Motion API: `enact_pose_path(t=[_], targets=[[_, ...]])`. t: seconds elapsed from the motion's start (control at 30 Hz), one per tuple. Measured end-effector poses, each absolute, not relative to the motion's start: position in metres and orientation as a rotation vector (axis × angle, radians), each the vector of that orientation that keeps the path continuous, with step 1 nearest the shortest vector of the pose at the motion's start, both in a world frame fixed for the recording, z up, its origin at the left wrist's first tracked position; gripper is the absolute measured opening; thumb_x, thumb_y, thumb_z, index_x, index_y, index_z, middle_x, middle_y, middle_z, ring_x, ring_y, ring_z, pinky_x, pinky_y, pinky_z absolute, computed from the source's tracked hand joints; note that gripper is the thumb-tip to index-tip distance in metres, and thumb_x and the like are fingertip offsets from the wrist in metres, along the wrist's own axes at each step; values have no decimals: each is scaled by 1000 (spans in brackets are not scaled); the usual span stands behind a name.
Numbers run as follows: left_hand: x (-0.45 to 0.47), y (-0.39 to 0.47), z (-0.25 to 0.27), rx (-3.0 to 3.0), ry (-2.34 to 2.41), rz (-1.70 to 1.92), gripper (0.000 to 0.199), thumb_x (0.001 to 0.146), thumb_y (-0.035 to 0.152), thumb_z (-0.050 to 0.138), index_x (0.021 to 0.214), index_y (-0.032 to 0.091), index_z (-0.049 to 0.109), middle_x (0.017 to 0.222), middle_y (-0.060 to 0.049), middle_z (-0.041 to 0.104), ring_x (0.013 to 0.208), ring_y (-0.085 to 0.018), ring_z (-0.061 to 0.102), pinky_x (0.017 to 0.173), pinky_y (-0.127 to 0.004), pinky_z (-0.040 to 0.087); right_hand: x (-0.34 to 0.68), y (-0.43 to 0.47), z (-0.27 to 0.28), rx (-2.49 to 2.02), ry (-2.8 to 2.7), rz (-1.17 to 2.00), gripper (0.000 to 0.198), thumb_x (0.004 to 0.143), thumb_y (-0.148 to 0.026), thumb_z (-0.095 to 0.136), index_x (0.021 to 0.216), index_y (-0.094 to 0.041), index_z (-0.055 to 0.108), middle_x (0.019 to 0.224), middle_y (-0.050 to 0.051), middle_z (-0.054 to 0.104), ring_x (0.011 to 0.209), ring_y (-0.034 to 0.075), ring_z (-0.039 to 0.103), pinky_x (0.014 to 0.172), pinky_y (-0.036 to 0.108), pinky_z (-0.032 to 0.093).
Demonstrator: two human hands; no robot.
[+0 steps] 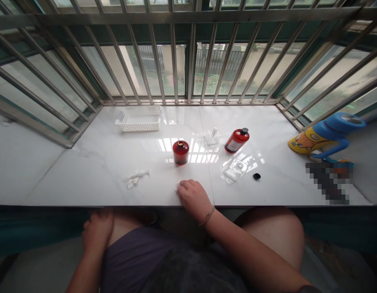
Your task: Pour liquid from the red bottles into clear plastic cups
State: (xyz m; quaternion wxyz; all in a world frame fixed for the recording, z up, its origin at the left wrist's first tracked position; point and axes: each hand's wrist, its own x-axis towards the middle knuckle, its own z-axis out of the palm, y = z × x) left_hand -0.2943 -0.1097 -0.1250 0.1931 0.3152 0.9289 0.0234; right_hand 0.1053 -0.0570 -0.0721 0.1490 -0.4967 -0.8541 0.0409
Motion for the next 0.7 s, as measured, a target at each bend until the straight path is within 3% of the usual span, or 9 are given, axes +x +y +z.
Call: enact_pose_path(t=[0.17, 0.3, 0.53, 0.7], targets=[[-294, -109, -124, 929, 2606, 77, 101, 92, 80, 42, 161, 7, 43, 151, -36, 55, 145, -57, 51, 115, -66, 45, 95, -84, -70, -1208, -2611, 148, 9, 106, -21, 63, 109, -22, 71, 113, 7, 75, 98, 24, 61, 85, 38, 46], [-294, -110, -124, 907, 2619, 78, 103, 89, 80, 48, 161, 7, 44, 146, -39, 57, 141, -58, 55, 112, -64, 47, 130, -60, -70, -1517, -2439, 131, 13, 107, -22, 61, 106, -24, 74, 116, 7, 75, 99, 23, 62, 84, 36, 47], [-294, -111, -124, 896, 2624, 54, 99, 91, 79, 45, 159, 8, 47, 147, -37, 57, 140, -56, 56, 111, -63, 48, 202, -13, -76, -1962, -2072, 3, 22, 107, -14, 54, 95, -17, 73, 100, 15, 69, 86, 25, 61, 77, 37, 46], [-292, -109, -123, 915, 2626, 51, 99, 91, 80, 43, 160, 9, 45, 149, -36, 56, 143, -56, 53, 114, -63, 47, 170, -50, -76, -1784, -2230, 80, 20, 106, -13, 55, 110, -20, 74, 119, 13, 73, 98, 25, 63, 84, 37, 52]])
